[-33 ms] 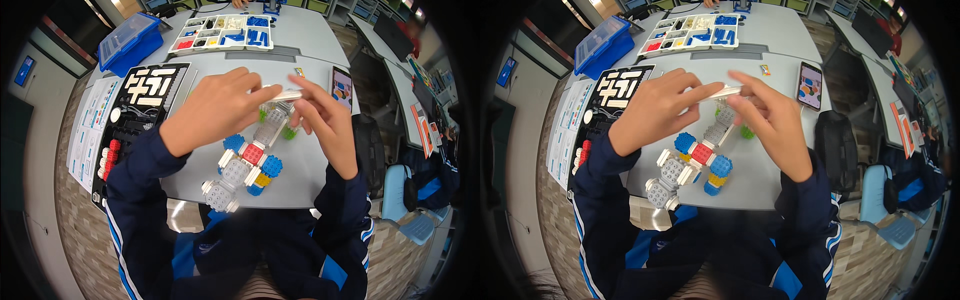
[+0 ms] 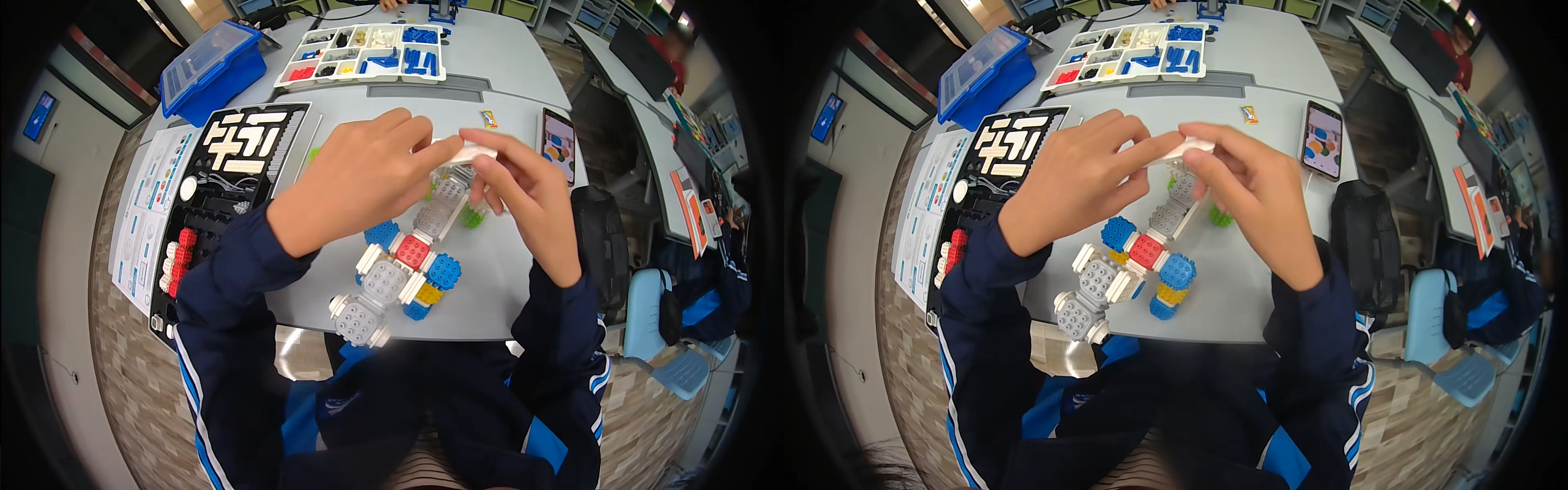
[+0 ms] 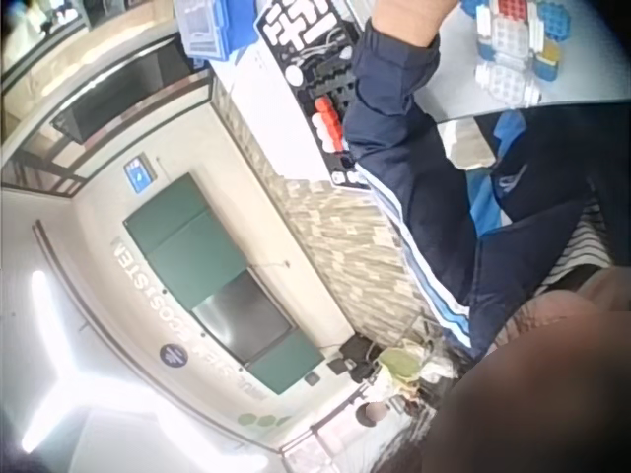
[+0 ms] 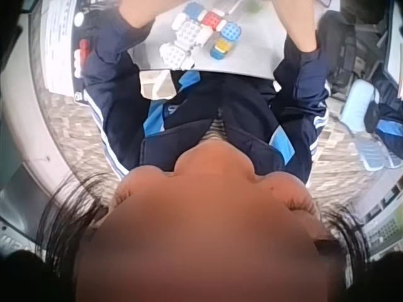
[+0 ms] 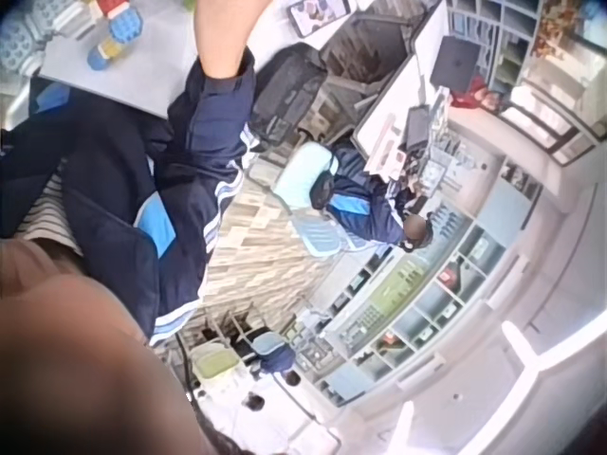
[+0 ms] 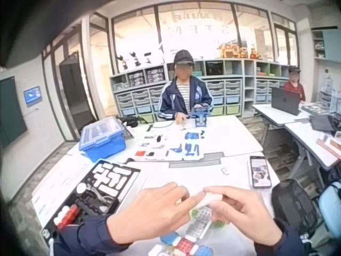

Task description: The person assembles a multi-colored LEGO model at a table, repeatedly attaching and detaching pieces to adjust the structure. They handle white, blue, red, yellow, and green LEGO bricks, aligning them by hand and occasionally rotating the model to fit components.

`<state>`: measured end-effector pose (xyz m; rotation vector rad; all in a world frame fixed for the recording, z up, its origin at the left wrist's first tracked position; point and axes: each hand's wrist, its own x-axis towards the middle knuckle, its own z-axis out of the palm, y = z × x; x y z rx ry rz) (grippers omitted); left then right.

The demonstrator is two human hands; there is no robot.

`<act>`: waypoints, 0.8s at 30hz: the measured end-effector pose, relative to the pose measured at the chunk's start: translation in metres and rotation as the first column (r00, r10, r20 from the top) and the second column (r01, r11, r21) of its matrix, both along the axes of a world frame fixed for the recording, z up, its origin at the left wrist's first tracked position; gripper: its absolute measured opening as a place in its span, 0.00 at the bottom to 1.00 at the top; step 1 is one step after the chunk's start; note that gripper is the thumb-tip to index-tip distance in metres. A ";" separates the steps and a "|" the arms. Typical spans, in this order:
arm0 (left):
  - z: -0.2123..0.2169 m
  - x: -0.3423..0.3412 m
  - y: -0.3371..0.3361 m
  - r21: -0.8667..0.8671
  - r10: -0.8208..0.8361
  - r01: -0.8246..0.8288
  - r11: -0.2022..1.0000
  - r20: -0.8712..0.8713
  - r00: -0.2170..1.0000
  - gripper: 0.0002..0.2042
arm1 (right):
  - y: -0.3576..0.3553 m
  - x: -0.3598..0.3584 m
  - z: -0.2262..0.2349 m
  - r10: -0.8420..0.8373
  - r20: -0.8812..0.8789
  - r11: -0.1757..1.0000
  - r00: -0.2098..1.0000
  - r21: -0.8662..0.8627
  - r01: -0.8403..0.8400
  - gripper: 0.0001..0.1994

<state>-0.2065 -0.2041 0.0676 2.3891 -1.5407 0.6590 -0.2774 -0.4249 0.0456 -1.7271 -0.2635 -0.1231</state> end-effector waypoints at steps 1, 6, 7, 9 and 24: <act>0.000 -0.001 -0.004 -0.010 0.030 -0.029 1.000 0.027 0.999 0.25 | -0.001 0.007 -0.001 -0.007 -0.023 1.000 1.000 0.012 0.007 0.15; -0.017 0.015 0.015 -0.042 0.038 -0.068 0.997 -0.505 0.862 0.20 | -0.032 0.039 -0.007 0.095 -0.133 0.995 0.987 0.041 -0.090 0.08; -0.021 0.023 0.025 -0.006 0.052 -0.076 0.997 -0.669 0.742 0.21 | -0.039 0.041 -0.005 0.048 -0.231 0.998 0.972 -0.019 -0.054 0.08; -0.035 0.040 0.034 0.054 0.076 -0.066 0.996 -0.914 0.397 0.26 | -0.043 0.042 -0.002 0.145 -0.247 0.986 0.958 -0.044 -0.160 0.08; -0.107 0.032 0.004 -0.228 -0.245 -0.090 0.969 -0.883 -0.400 0.35 | 0.018 0.000 -0.019 0.021 0.258 0.863 0.966 -0.492 0.113 0.07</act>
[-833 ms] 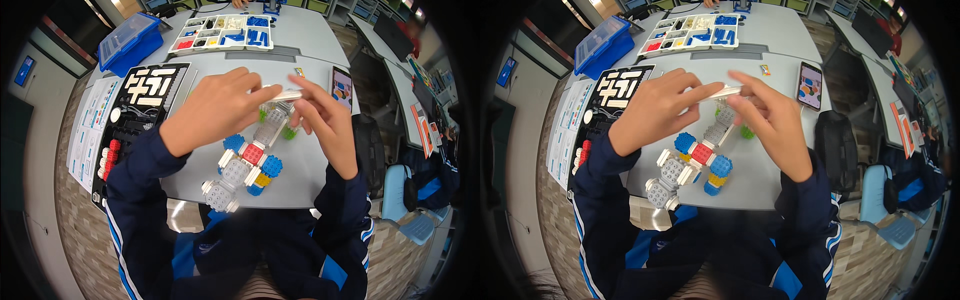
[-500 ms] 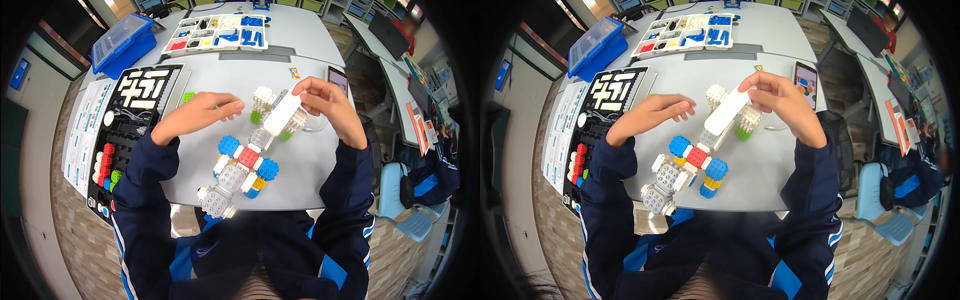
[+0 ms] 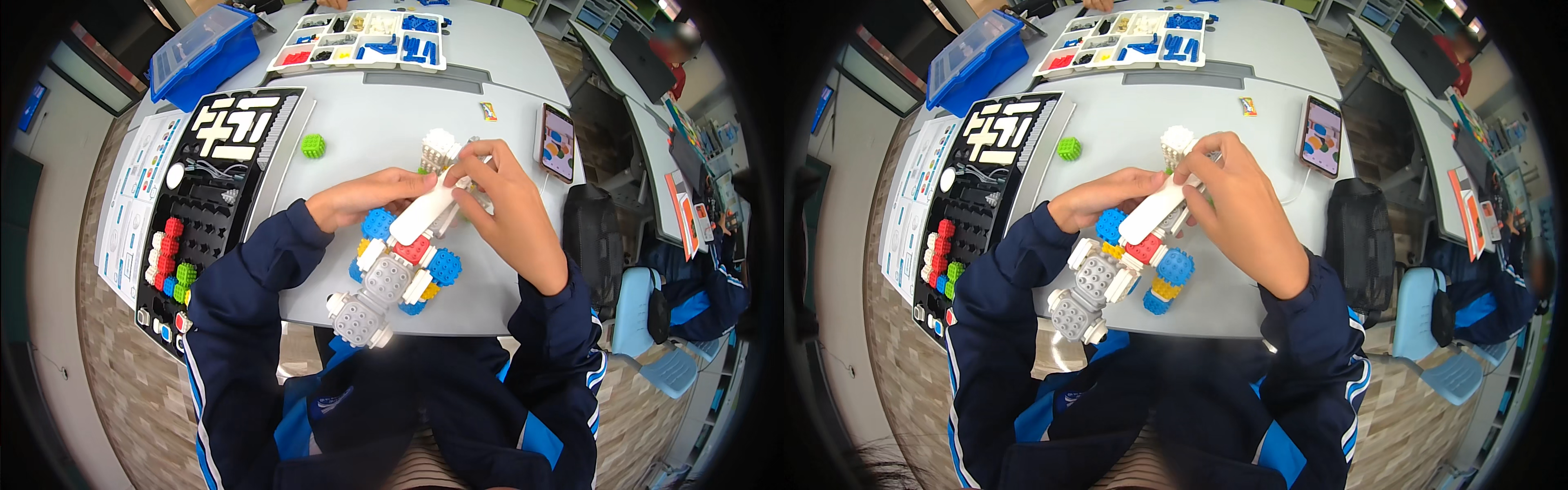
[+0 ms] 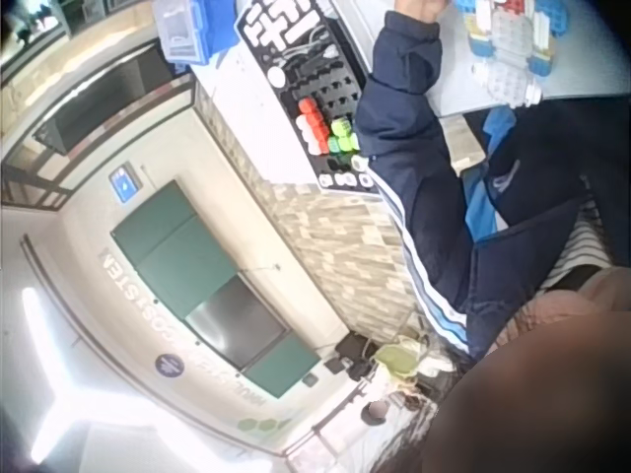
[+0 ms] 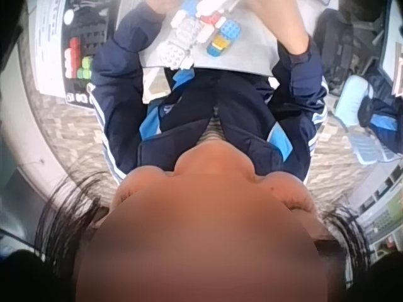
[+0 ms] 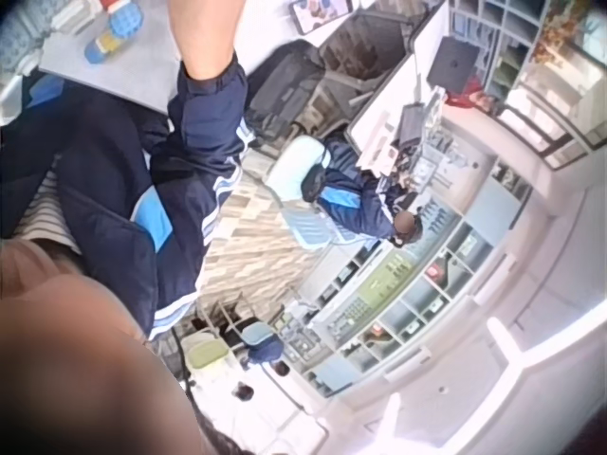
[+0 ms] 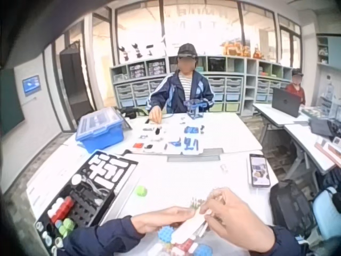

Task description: The person assembles a multi-colored LEGO model at a table, repeatedly attaching and detaching pieces to adjust the structure. They handle white, blue, red, yellow, and green LEGO bricks, aligning them by hand and occasionally rotating the model to fit components.

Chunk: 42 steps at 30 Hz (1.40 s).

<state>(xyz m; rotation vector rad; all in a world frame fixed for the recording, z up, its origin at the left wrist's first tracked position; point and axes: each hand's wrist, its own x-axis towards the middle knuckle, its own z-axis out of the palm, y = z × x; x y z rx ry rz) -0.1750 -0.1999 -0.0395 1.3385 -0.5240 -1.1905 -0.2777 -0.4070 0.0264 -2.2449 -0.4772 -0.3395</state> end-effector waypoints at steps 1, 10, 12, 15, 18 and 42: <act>0.000 -0.004 0.000 -0.016 0.003 -0.003 1.000 -0.008 1.000 0.34 | 0.000 -0.002 -0.001 -0.008 -0.022 1.000 1.000 0.010 0.008 0.08; 0.014 -0.028 0.005 -0.122 0.050 -0.068 0.990 -0.142 0.989 0.34 | 0.000 -0.022 -0.007 -0.046 0.231 0.971 0.972 -0.218 0.098 0.15; 0.014 -0.027 0.005 -0.080 0.063 -0.069 0.994 -0.070 0.996 0.34 | 0.002 -0.030 -0.011 0.002 0.268 0.963 0.963 -0.259 0.070 0.17; 0.013 -0.026 0.003 -0.047 0.077 -0.077 0.996 -0.012 0.997 0.35 | 0.005 -0.036 -0.022 0.023 0.351 0.953 0.936 -0.292 0.086 0.20; 0.013 -0.029 0.001 -0.017 0.106 -0.105 0.994 0.009 0.994 0.35 | 0.003 -0.033 -0.032 -0.012 0.356 0.958 0.935 -0.262 0.113 0.21; 0.031 -0.018 0.002 0.153 -0.151 0.149 0.977 0.007 0.988 0.24 | -0.027 -0.018 -0.033 0.232 0.407 0.887 0.883 -0.461 -0.021 0.22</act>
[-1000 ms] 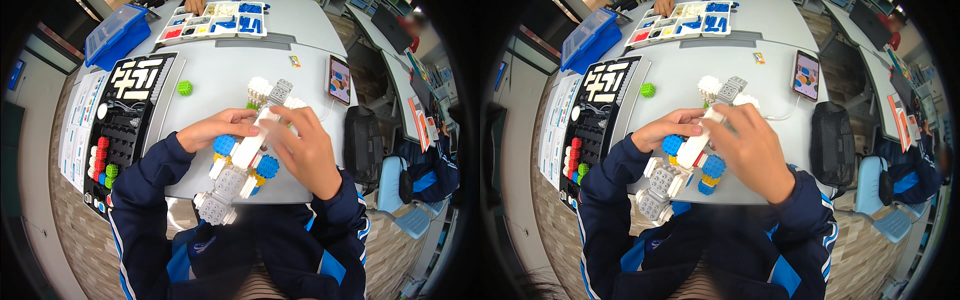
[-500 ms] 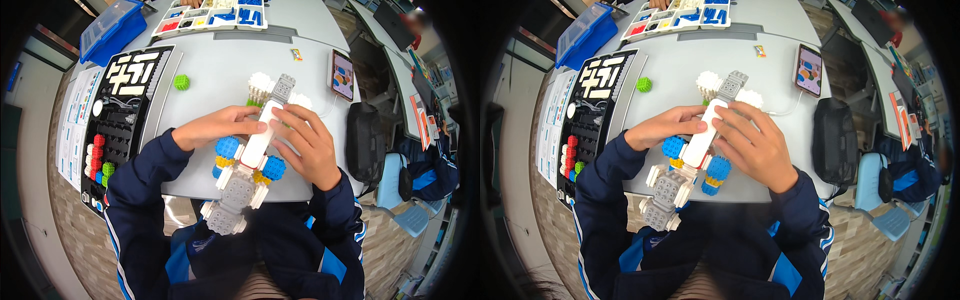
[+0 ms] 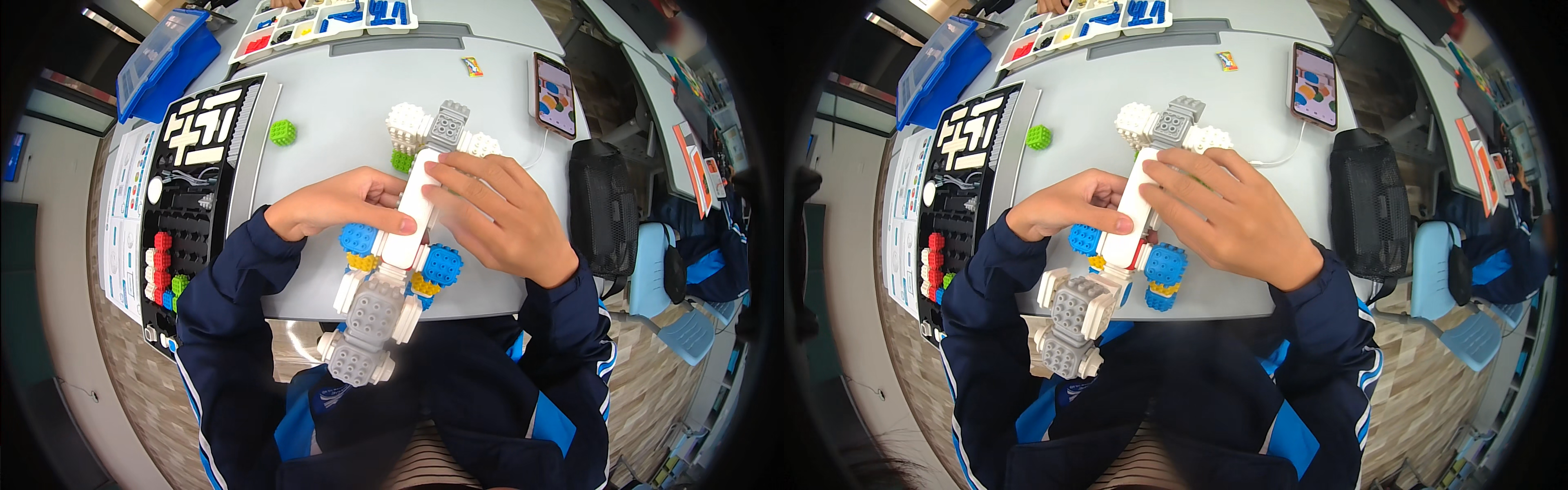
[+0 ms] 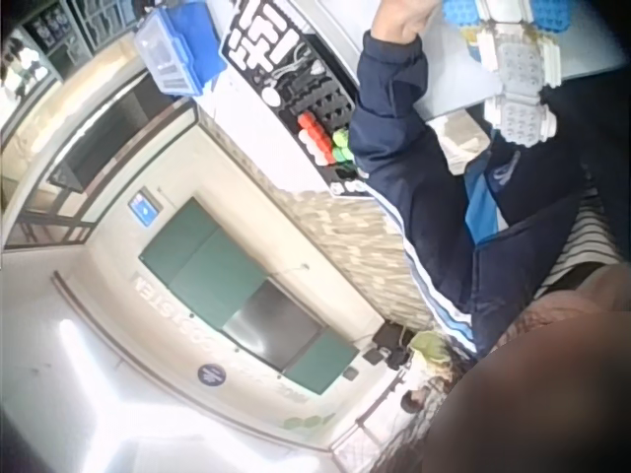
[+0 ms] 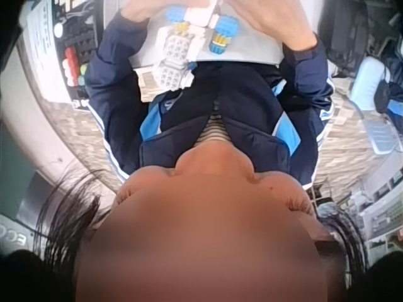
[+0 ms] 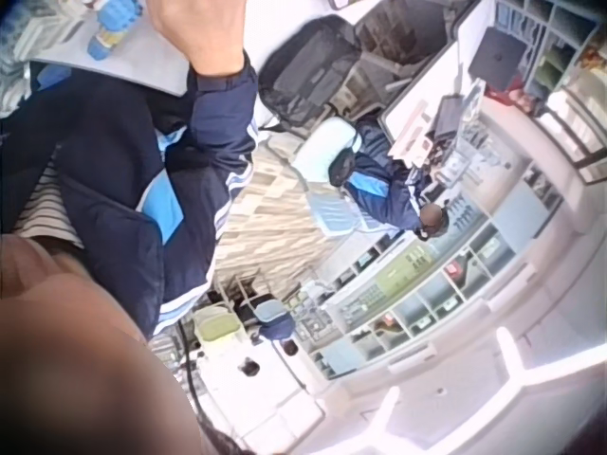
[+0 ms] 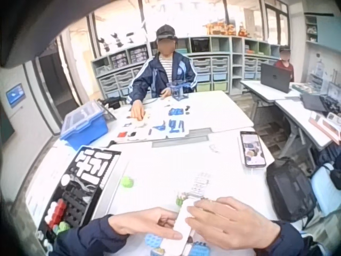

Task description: The person assembles a multi-colored LEGO model at a table, repeatedly attaching and detaching pieces to adjust the structure. They handle white, blue, red, yellow, and green LEGO bricks, aligning them by hand and occasionally rotating the model to fit components.

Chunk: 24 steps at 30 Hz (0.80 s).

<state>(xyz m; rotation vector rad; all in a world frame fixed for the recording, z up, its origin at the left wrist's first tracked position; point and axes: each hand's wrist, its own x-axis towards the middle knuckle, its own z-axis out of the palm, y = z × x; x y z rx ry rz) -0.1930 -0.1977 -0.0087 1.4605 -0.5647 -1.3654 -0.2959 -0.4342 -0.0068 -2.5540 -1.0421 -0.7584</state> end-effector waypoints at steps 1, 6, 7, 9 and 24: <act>0.000 0.000 0.000 0.015 -0.002 0.002 1.000 0.016 1.000 0.24 | 0.000 0.000 -0.001 0.025 0.019 0.999 1.000 -0.021 -0.024 0.19; -0.004 0.001 -0.001 -0.039 0.019 -0.019 0.999 0.011 1.000 0.23 | 0.006 0.006 -0.014 0.107 0.177 0.987 0.978 -0.137 -0.083 0.14; -0.004 0.001 -0.001 -0.046 0.021 -0.020 0.999 0.019 1.000 0.23 | 0.006 0.009 -0.018 0.117 0.206 0.989 0.972 -0.118 -0.094 0.14; -0.003 0.002 -0.001 -0.034 0.001 0.000 0.999 0.033 0.999 0.24 | 0.008 0.015 -0.025 0.136 0.262 0.990 0.955 -0.074 -0.121 0.13; 0.019 0.015 -0.006 0.190 -0.310 0.277 0.942 0.175 0.935 0.29 | 0.013 0.024 -0.050 0.114 0.351 0.989 0.929 0.045 -0.139 0.14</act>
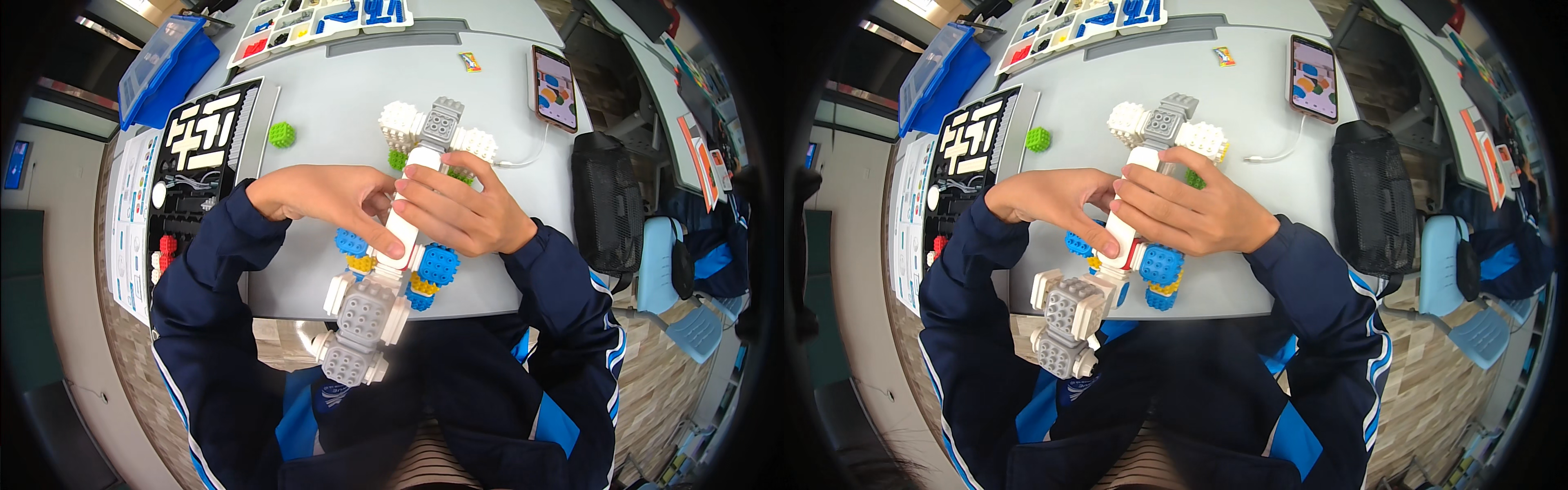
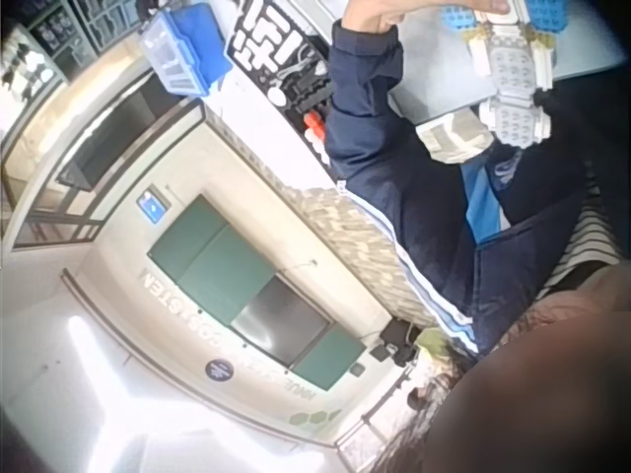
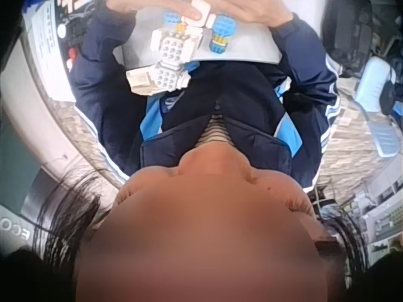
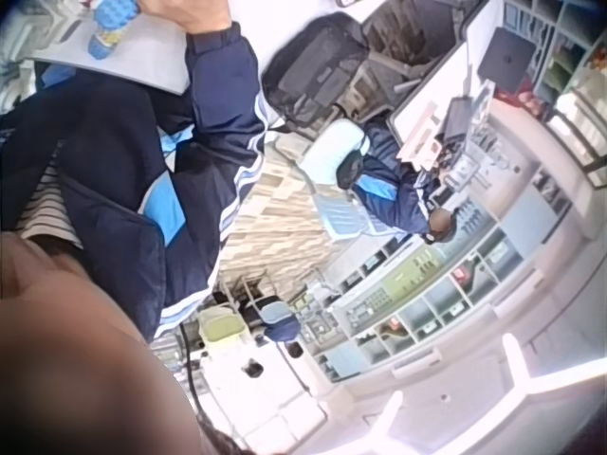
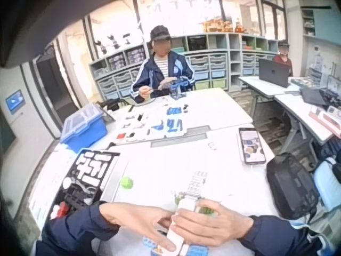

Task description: The person assembles a multi-colored LEGO model at a table, repeatedly attaching and detaching pieces to adjust the structure. They handle white, blue, red, yellow, and green LEGO bricks, aligning them by hand and occasionally rotating the model to fit components.

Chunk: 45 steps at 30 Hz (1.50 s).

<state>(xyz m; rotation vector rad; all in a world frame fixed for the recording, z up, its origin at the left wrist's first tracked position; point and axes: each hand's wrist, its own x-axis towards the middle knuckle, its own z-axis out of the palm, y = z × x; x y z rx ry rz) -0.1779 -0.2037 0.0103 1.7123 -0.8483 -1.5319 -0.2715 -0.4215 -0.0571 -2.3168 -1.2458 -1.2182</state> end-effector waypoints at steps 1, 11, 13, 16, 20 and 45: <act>0.001 0.001 0.001 0.049 -0.022 0.022 0.999 0.015 1.000 0.28 | -0.001 0.001 0.000 -0.003 0.011 1.000 1.000 -0.008 0.003 0.14; -0.011 -0.021 0.004 0.020 0.240 -0.240 0.971 -0.132 0.962 0.21 | -0.003 0.013 -0.002 0.024 0.090 1.000 0.996 0.002 -0.024 0.12; -0.012 -0.024 0.004 0.001 0.280 -0.283 0.959 -0.153 0.948 0.20 | -0.001 0.013 -0.002 0.035 0.095 0.999 0.995 0.025 -0.037 0.12; -0.015 -0.025 0.005 -0.001 0.303 -0.309 0.951 -0.200 0.932 0.20 | 0.001 0.014 -0.003 0.064 0.089 0.996 0.994 0.055 -0.069 0.13; -0.018 -0.023 0.005 0.017 0.300 -0.301 0.953 -0.168 0.939 0.20 | 0.002 0.016 -0.003 0.116 0.076 0.989 0.990 0.080 -0.122 0.14; -0.024 -0.021 -0.004 -0.044 0.436 -0.463 0.885 -0.272 0.858 0.17 | -0.006 0.020 0.005 0.081 0.070 0.988 0.994 0.125 -0.089 0.14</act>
